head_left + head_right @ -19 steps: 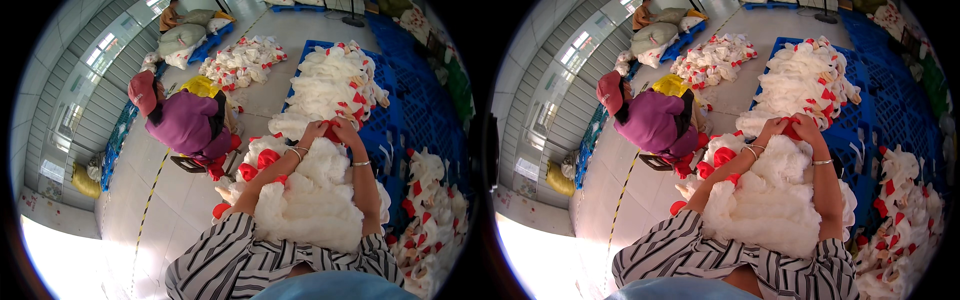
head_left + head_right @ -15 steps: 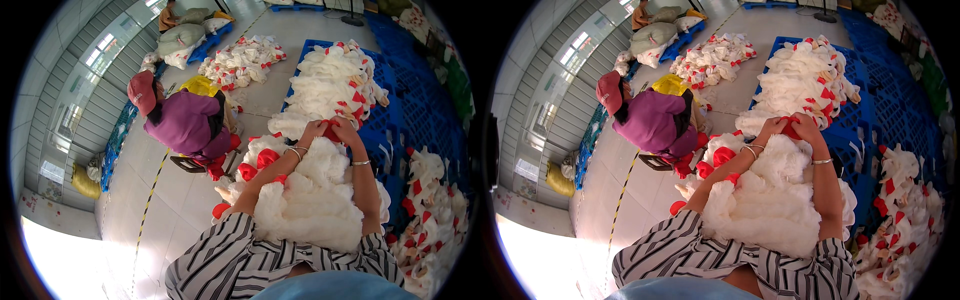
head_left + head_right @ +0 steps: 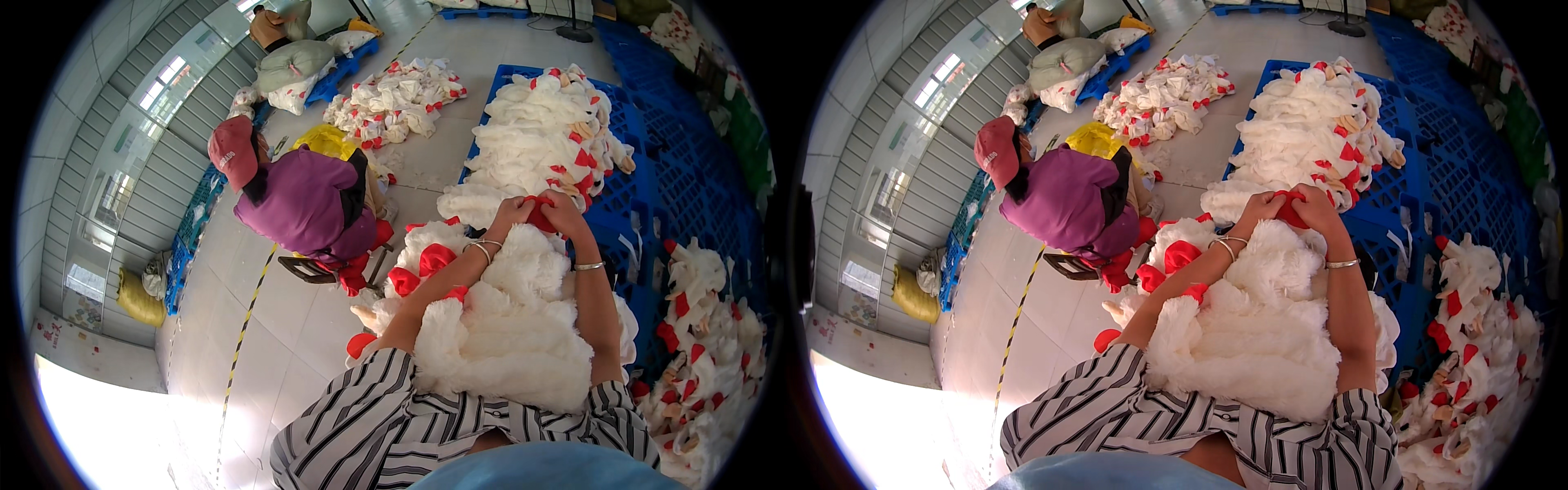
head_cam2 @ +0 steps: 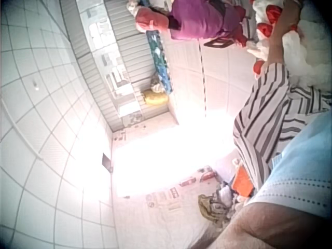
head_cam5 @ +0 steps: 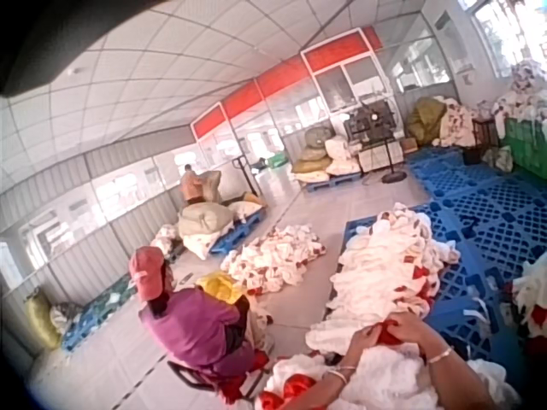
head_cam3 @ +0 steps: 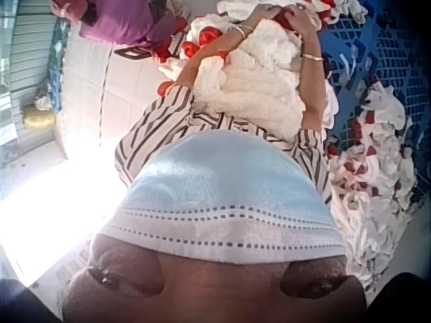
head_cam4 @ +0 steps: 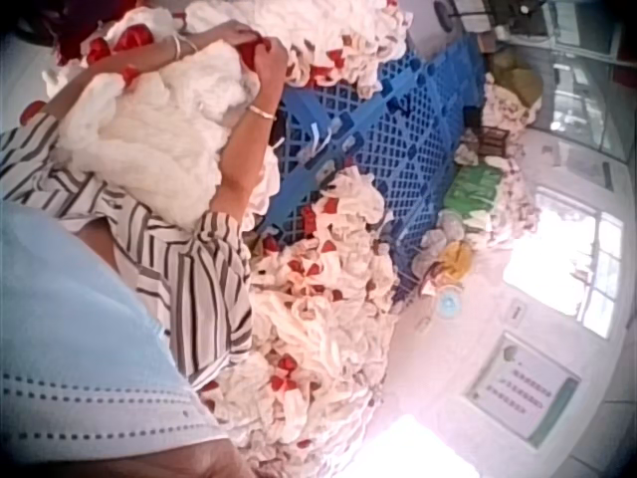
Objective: The person assembles white stuffed animal toys by hand, attaching red fabric pieces to the limbs and adjusting the plush bodies. The person works at a table in a factory setting, handling the toys one by one and placing them into a blue crate.
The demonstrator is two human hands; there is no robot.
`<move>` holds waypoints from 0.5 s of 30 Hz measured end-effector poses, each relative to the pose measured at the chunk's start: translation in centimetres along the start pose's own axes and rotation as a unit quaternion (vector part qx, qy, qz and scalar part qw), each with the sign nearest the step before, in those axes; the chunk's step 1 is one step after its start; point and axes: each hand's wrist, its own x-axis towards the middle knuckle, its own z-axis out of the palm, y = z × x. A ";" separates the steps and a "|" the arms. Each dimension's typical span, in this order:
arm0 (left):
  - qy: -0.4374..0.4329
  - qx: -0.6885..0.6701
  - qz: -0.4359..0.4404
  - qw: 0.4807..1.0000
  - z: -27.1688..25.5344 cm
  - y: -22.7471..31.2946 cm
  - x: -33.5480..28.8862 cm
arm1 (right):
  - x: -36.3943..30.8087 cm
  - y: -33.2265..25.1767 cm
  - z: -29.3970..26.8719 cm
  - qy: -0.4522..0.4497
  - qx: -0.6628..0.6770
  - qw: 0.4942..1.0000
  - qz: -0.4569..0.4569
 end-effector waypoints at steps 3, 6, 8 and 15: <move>-0.008 0.000 -0.005 1.000 0.0 0.1 0.0 | -0.1 -0.1 -0.1 -0.001 -0.002 1.000 0.003; -0.015 0.013 -0.006 1.000 0.0 0.2 0.1 | -0.2 -0.1 -0.1 0.011 0.009 1.000 -0.003; -0.016 0.009 -0.002 1.000 -0.1 -0.1 0.1 | -0.2 -0.2 -0.1 0.016 0.017 1.000 -0.006; -0.016 0.001 -0.004 1.000 -0.1 -0.5 0.2 | -0.2 -0.5 -0.2 0.001 0.010 1.000 -0.001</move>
